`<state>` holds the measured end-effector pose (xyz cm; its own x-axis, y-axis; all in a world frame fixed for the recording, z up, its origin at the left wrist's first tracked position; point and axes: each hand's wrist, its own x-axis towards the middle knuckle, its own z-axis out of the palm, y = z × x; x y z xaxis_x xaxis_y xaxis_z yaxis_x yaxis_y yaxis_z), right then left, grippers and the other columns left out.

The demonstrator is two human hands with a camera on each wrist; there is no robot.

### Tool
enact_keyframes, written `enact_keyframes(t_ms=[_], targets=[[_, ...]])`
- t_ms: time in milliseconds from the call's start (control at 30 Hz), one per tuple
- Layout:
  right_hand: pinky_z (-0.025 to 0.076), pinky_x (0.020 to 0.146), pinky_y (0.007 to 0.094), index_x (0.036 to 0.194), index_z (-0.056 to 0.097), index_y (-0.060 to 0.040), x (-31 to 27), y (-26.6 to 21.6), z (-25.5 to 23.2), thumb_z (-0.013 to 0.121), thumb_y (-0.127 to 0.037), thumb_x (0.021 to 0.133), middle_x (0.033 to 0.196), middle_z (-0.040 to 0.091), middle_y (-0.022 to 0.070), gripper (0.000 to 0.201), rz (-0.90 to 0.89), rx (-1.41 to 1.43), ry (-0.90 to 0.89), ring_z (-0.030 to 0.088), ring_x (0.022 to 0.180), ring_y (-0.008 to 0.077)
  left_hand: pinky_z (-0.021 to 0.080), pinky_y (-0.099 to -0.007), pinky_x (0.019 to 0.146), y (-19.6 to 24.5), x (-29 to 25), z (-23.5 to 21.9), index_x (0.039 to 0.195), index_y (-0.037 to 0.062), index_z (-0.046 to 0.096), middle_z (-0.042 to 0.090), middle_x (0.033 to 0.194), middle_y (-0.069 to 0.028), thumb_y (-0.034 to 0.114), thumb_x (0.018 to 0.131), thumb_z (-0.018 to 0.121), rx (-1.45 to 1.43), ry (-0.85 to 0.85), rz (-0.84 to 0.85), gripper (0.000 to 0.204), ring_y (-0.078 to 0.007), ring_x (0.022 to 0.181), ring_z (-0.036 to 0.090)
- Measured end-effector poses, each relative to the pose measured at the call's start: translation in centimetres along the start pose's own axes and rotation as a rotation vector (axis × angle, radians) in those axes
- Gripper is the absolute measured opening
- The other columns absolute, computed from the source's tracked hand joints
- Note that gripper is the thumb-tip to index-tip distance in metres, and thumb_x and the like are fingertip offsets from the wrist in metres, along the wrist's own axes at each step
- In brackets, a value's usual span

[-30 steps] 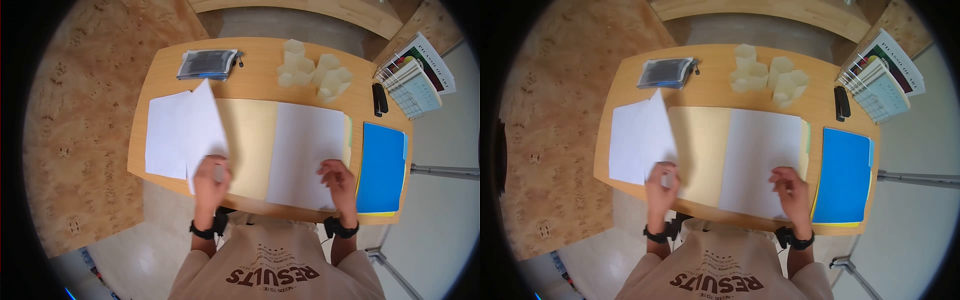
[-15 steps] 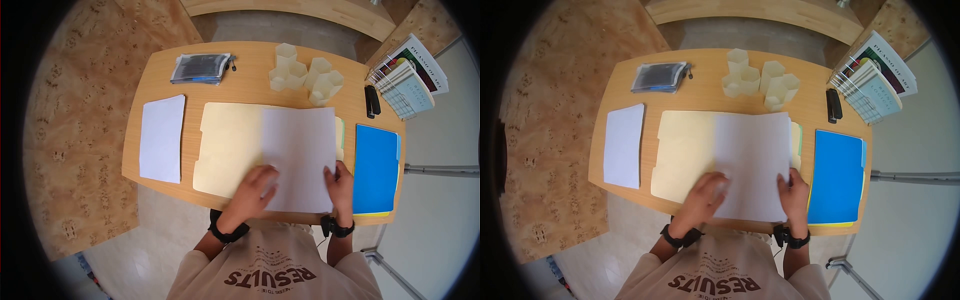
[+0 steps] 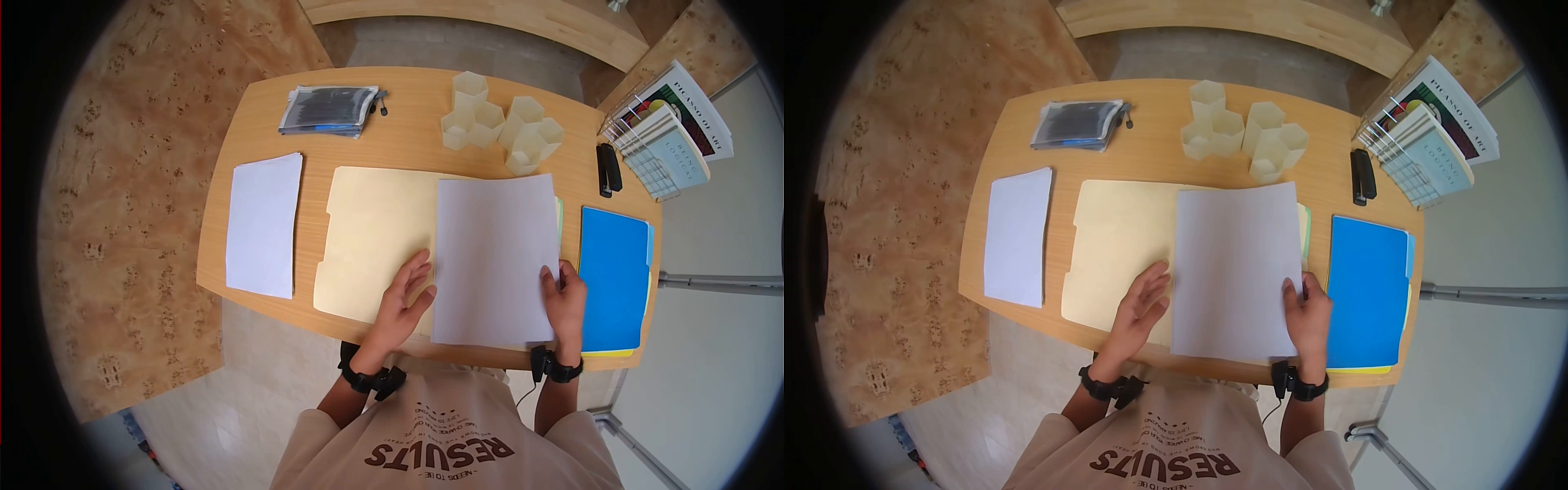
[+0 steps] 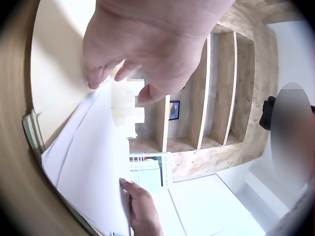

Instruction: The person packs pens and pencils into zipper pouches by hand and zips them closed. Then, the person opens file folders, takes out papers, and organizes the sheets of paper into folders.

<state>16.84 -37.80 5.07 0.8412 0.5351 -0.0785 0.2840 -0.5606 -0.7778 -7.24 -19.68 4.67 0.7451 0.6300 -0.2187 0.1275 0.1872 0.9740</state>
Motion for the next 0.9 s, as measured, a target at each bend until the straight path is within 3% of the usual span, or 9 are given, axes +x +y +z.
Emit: enact_keyframes(t_ms=[100, 200, 267, 367, 567, 900], targets=[[0.037, 0.050, 0.0293, 0.103, 0.069, 0.0024, -0.1, -0.4, 0.0, 0.068, -0.013, 0.097, 0.062, 0.056, 0.0071, 0.016, 0.011, 0.003, -0.005, 0.042, 0.054, 0.0095, 0.034, -0.0408, 0.122, -0.2, 0.2, 0.1, 0.157, 0.0033, 0.037, 0.043, 0.158, -0.0117, -0.002, 0.103, 0.055, -0.066, -0.012, 0.005, 0.057, -0.0255, 0.146, 0.042], [0.040, 0.052, 0.0278, 0.104, 0.069, 0.0016, -0.1, 0.3, 0.1, 0.068, -0.010, 0.096, 0.068, 0.061, 0.0065, 0.014, -0.010, 0.004, -0.008, 0.046, 0.056, 0.0092, 0.035, -0.0406, 0.121, -0.3, 0.3, 0.1, 0.156, 0.0034, 0.038, 0.044, 0.157, -0.0117, -0.002, 0.103, 0.054, -0.076, -0.005, -0.007, 0.056, -0.0264, 0.145, 0.044], [0.045, 0.057, 0.0261, 0.109, 0.070, 0.0008, 0.1, 1.0, 0.2, 0.069, -0.005, 0.095, 0.077, 0.065, 0.0054, 0.015, -0.029, 0.161, 0.114, 0.052, 0.061, 0.0090, 0.037, -0.0389, 0.119, -0.5, 0.5, 0.0, 0.156, 0.0039, 0.040, 0.045, 0.157, -0.0118, -0.003, 0.102, 0.054, -0.094, -0.003, -0.022, 0.056, -0.0260, 0.143, 0.046], [0.049, 0.063, 0.0248, 0.113, 0.070, 0.0006, -0.2, 1.7, -0.3, 0.069, -0.001, 0.093, 0.083, 0.067, 0.0041, 0.020, 0.002, 0.139, 0.087, 0.058, 0.067, 0.0093, 0.040, -0.0370, 0.115, -0.5, 0.9, -0.1, 0.155, 0.0040, 0.041, 0.049, 0.155, -0.0120, -0.003, 0.102, 0.053, -0.097, 0.004, -0.035, 0.055, -0.0243, 0.139, 0.049], [0.051, 0.065, 0.0258, 0.115, 0.070, 0.0007, -0.5, 1.4, -0.2, 0.067, 0.001, 0.093, 0.082, 0.066, 0.0041, 0.022, 0.016, 0.089, 0.059, 0.060, 0.070, 0.0111, 0.041, -0.0356, 0.113, -0.6, 1.5, -0.5, 0.155, 0.0045, 0.042, 0.053, 0.151, -0.0122, -0.001, 0.103, 0.052, -0.121, -0.016, -0.030, 0.053, -0.0207, 0.128, 0.053], [0.050, 0.064, 0.0263, 0.114, 0.071, 0.0003, -0.6, 1.5, -0.3, 0.067, 0.002, 0.093, 0.083, 0.065, 0.0047, 0.022, -0.018, 0.056, 0.034, 0.059, 0.069, 0.0116, 0.040, -0.0349, 0.113, -0.3, 1.5, -0.4, 0.155, 0.0051, 0.042, 0.053, 0.152, -0.0131, 0.001, 0.104, 0.052, -0.128, -0.010, -0.039, 0.051, -0.0197, 0.126, 0.054]])
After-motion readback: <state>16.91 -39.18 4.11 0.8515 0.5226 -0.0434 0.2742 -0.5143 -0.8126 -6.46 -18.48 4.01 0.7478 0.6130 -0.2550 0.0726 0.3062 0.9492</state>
